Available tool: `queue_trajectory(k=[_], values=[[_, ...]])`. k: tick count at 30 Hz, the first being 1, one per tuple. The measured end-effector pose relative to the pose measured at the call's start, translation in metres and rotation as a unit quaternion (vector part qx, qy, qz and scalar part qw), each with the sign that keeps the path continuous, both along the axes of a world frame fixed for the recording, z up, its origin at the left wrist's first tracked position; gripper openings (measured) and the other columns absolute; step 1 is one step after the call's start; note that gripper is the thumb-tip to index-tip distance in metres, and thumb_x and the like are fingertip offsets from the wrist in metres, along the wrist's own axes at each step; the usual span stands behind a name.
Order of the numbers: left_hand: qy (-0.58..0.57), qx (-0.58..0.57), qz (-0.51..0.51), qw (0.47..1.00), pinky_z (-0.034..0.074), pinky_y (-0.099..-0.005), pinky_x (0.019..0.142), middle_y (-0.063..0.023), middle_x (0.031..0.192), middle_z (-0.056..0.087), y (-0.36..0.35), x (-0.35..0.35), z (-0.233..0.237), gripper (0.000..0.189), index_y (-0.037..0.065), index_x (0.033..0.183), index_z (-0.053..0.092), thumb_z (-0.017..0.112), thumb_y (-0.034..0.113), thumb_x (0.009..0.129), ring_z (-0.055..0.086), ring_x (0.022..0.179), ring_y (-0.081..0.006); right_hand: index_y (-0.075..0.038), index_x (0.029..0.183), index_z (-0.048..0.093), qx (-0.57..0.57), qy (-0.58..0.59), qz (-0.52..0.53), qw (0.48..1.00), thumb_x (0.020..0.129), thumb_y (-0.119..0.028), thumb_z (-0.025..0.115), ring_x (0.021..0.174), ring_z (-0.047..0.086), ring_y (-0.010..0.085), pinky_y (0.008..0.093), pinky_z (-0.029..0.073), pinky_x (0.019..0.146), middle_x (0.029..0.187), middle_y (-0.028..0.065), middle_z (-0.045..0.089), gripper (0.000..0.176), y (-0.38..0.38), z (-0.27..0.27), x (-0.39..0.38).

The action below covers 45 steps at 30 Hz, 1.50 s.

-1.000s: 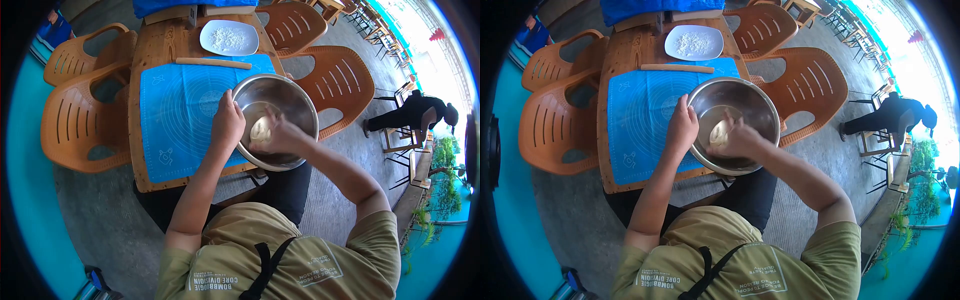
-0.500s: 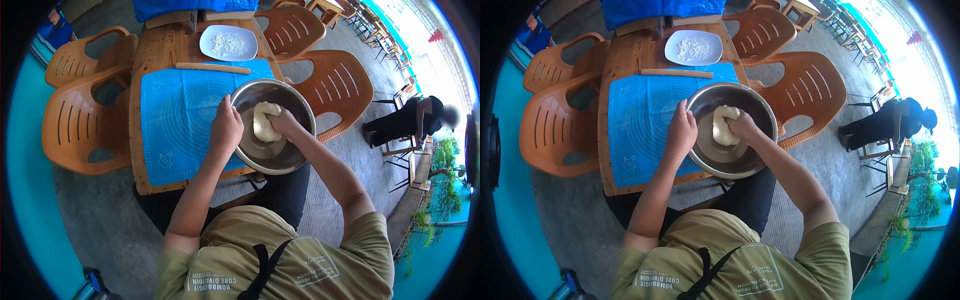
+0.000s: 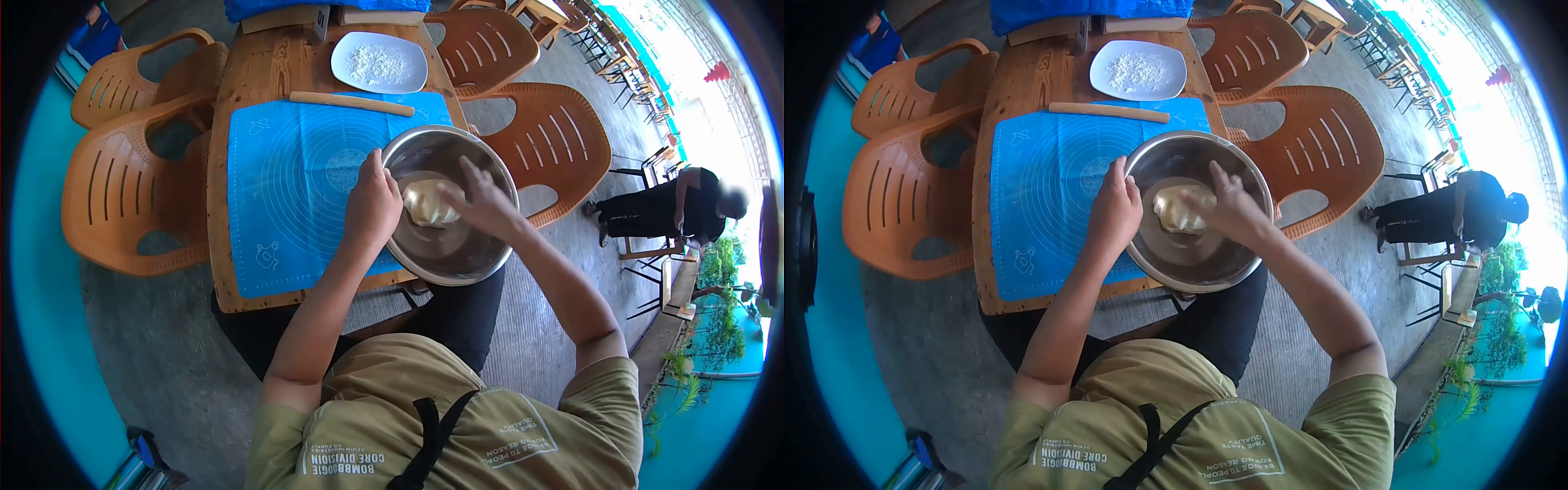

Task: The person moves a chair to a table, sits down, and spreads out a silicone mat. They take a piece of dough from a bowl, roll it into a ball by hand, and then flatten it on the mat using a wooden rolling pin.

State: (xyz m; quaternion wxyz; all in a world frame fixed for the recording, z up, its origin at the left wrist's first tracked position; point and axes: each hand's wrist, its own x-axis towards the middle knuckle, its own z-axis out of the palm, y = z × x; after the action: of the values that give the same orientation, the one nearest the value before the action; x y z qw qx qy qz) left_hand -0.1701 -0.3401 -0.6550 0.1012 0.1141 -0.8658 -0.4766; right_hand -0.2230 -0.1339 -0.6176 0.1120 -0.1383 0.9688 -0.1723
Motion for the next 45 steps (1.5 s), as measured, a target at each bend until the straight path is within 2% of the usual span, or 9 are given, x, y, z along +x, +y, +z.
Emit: queue_trajectory(k=[9,15,21,23,30,37,41,43,45], values=[[0.017,-0.034,0.001,0.999,0.056,-0.0484,0.094,-0.0295,0.135,0.057,0.001,-0.001,-0.006,0.043,-0.005,0.143,0.042,0.045,0.014,0.104,0.063,0.114,-0.0445,-0.005,0.139,0.051,0.142,0.13,0.229,0.954,0.088,-0.046,0.072,0.115,0.065,0.0419,0.0437,0.056,0.092,0.135,0.033,0.057,0.07,-0.033,-0.06,-0.005],[0.04,-0.049,0.003,0.998,0.058,-0.0488,0.09,-0.0299,0.135,0.055,0.001,-0.003,-0.012,0.043,-0.005,0.142,0.041,0.044,0.014,0.104,0.065,0.11,-0.0454,-0.003,0.128,0.061,-0.108,0.035,0.049,0.992,0.086,-0.04,0.076,0.104,0.07,0.0378,0.0442,0.057,0.087,0.112,0.0238,0.071,0.058,-0.029,-0.047,-0.024],[0.047,-0.048,0.01,0.998,0.058,-0.0488,0.09,-0.0301,0.132,0.056,0.001,-0.002,-0.014,0.042,-0.005,0.142,0.04,0.043,0.013,0.103,0.065,0.107,-0.0465,0.001,0.144,0.05,-0.089,-0.181,0.029,0.979,0.09,-0.053,0.068,0.126,0.058,0.0448,0.0458,0.046,0.106,0.138,0.0317,0.055,0.078,0.005,-0.008,-0.005],[0.048,-0.053,0.009,0.997,0.058,-0.0483,0.09,-0.0302,0.133,0.056,0.001,-0.003,-0.011,0.043,-0.006,0.142,0.04,0.044,0.013,0.103,0.065,0.109,-0.0458,0.009,0.138,0.05,-0.056,-0.173,0.209,0.961,0.09,-0.055,0.069,0.126,0.054,0.0477,0.0474,0.046,0.106,0.137,0.0327,0.052,0.082,0.018,0.009,0.0],[0.003,0.004,0.003,1.0,0.052,-0.0477,0.101,-0.0305,0.138,0.054,0.0,-0.001,0.0,0.044,-0.004,0.144,0.041,0.043,0.016,0.105,0.059,0.122,-0.0448,-0.002,0.141,0.046,-0.015,0.056,0.067,0.996,0.091,-0.054,0.067,0.122,0.053,0.0525,0.0496,0.053,0.096,0.123,0.0361,0.053,0.075,-0.027,-0.021,0.021],[0.06,-0.054,0.011,0.997,0.057,-0.0479,0.091,-0.0303,0.133,0.057,0.0,-0.003,-0.01,0.042,-0.006,0.14,0.043,0.046,0.012,0.102,0.064,0.111,-0.0456,-0.006,0.149,0.041,0.125,0.081,0.208,0.967,0.093,-0.056,0.06,0.108,0.065,0.0511,0.0491,0.056,0.09,0.124,0.042,0.056,0.078,-0.038,-0.054,0.037],[0.039,-0.042,0.0,0.998,0.058,-0.0483,0.089,-0.03,0.132,0.057,0.0,-0.002,-0.011,0.042,-0.006,0.14,0.042,0.046,0.012,0.102,0.066,0.107,-0.0456,-0.005,0.141,0.049,0.057,0.181,0.218,0.957,0.091,-0.044,0.066,0.106,0.068,0.0443,0.047,0.057,0.087,0.118,0.0357,0.063,0.066,-0.028,-0.077,0.007],[0.066,-0.05,0.001,0.997,0.059,-0.0484,0.087,-0.0299,0.132,0.057,0.0,-0.004,-0.013,0.042,-0.006,0.14,0.042,0.046,0.012,0.102,0.066,0.106,-0.0454,-0.003,0.135,0.054,-0.012,-0.005,0.133,0.991,0.09,-0.031,0.068,0.102,0.071,0.0378,0.0466,0.057,0.085,0.111,0.0282,0.069,0.054,-0.029,-0.062,-0.013],[0.052,-0.054,0.005,0.997,0.06,-0.0488,0.084,-0.03,0.13,0.058,0.001,-0.002,-0.01,0.042,-0.005,0.141,0.041,0.046,0.012,0.102,0.067,0.103,-0.0457,-0.001,0.135,0.053,-0.077,0.053,0.12,0.988,0.089,-0.026,0.068,0.099,0.072,0.0337,0.0444,0.057,0.084,0.106,0.0233,0.071,0.054,-0.023,-0.067,-0.018]])
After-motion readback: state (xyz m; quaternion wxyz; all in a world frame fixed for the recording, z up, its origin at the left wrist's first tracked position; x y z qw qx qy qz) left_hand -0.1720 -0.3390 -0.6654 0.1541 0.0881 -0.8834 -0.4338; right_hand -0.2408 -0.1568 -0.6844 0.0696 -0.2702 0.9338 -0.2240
